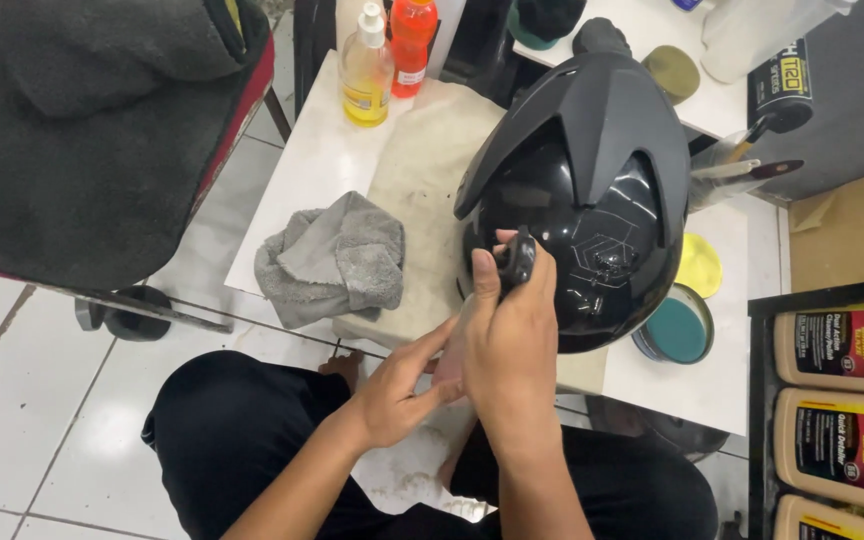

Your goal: The person cleans a black motorcycle helmet using a gray cloth. They wipe the helmet's surface, spray a liquid from a bottle onto the helmet, and continue wiping to remove residue.

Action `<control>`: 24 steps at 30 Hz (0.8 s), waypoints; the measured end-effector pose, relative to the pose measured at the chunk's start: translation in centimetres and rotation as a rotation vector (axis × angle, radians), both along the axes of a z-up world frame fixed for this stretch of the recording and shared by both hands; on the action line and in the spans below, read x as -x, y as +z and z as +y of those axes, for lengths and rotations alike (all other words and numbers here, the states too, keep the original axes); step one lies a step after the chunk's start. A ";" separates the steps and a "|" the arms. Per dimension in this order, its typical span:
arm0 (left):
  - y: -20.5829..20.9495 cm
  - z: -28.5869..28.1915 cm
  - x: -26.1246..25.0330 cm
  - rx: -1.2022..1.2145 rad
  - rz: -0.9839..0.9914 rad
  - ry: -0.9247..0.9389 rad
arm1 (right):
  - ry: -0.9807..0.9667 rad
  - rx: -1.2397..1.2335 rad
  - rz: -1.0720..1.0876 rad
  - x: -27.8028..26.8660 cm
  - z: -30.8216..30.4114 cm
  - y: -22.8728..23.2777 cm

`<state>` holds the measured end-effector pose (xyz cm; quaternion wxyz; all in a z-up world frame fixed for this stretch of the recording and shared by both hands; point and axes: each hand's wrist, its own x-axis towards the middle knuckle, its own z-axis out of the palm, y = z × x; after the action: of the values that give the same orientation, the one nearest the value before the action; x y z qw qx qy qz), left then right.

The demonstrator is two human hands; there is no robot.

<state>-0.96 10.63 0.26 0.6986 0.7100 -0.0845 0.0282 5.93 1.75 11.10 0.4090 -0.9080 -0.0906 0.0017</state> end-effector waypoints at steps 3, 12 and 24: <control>-1.9 -0.7 0.8 -0.145 -0.048 0.028 | 0.020 -0.078 -0.036 1.2 -1.2 -0.8; -2.9 -6.2 2.1 -0.207 -0.112 -0.104 | -0.114 -0.098 -0.158 3.6 -8.2 -4.0; -4.4 -12.4 1.8 -0.229 -0.035 -0.180 | -0.253 -0.035 -0.006 2.6 -14.1 -5.6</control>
<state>-2.77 -1.78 -4.16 0.6111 0.7741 -0.1623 -0.0321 3.36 -12.35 5.52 0.4215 -0.9049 0.0233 -0.0543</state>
